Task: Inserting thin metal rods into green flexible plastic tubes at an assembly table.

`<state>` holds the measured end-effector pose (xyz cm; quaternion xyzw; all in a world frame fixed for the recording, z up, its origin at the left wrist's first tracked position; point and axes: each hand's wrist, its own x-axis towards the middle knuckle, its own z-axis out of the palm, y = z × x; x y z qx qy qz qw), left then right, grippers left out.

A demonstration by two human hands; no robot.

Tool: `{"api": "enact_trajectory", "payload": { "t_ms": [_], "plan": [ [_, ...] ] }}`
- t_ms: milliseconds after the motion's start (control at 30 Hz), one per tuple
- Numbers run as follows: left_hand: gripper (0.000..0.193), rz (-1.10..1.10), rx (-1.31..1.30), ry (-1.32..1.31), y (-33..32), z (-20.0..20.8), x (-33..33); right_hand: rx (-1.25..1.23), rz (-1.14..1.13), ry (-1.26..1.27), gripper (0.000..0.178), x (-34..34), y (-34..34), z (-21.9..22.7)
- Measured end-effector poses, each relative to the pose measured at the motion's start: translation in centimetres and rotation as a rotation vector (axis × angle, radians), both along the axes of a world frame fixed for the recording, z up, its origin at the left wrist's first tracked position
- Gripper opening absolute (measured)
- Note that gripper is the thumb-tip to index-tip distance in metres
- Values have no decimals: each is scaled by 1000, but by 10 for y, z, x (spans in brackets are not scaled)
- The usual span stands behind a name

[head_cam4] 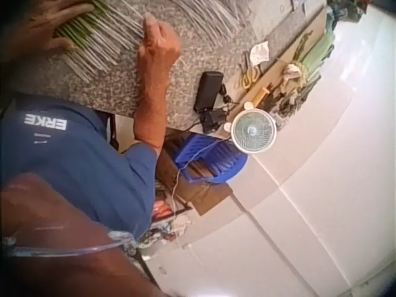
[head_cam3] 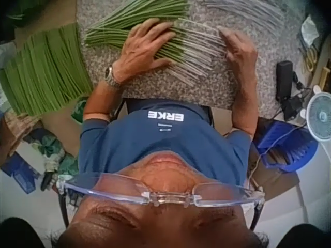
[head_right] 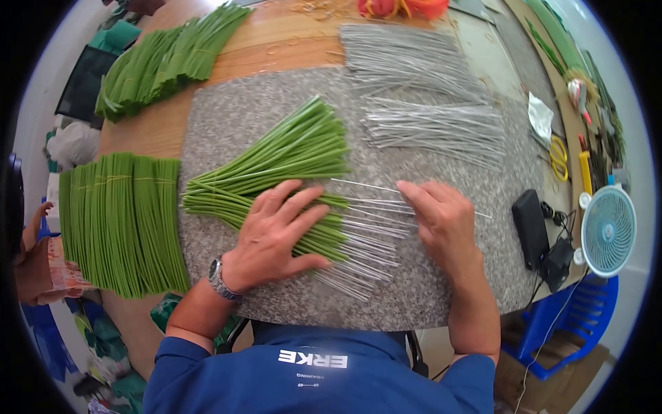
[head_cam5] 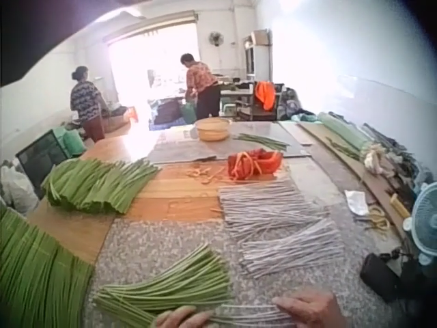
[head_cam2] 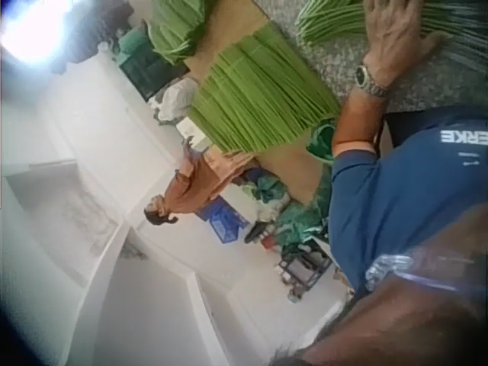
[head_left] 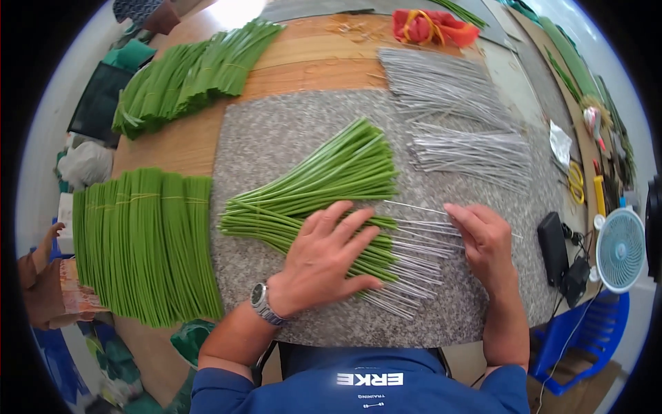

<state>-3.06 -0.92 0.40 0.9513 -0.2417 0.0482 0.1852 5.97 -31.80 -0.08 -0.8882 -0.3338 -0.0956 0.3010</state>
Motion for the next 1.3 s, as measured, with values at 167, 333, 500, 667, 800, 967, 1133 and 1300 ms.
{"api": "enact_trajectory", "payload": {
  "t_ms": [167, 333, 500, 667, 800, 967, 1133, 1300],
  "plan": [
    [81, 14, 17, 58, -6, -3, -3, -23, -49, 0, 30, -4, -6, -2],
    [82, 17, 23, 73, -8, -1, -6, -72, -130, 14, 21, -4, -13, 3],
    [83, 24, 36, 81, -7, -1, -6, -65, -149, -3, 23, -3, -13, -3],
    [84, 20, 42, 76, -6, 0, -5, -68, -156, 47, 20, -2, -12, -1],
    [83, 18, 40, 73, -6, 1, -4, -23, -147, -16, 26, -1, -11, -6],
    [84, 15, 45, 72, -6, 1, -4, -25, -108, -31, 31, -2, -5, -8],
    [84, 7, 28, 68, -7, 2, -3, -39, -110, -14, 31, -3, -6, -7],
    [84, -8, 26, 77, -5, 1, -2, -7, -131, 22, 27, -3, -11, -4]
  ]
}}
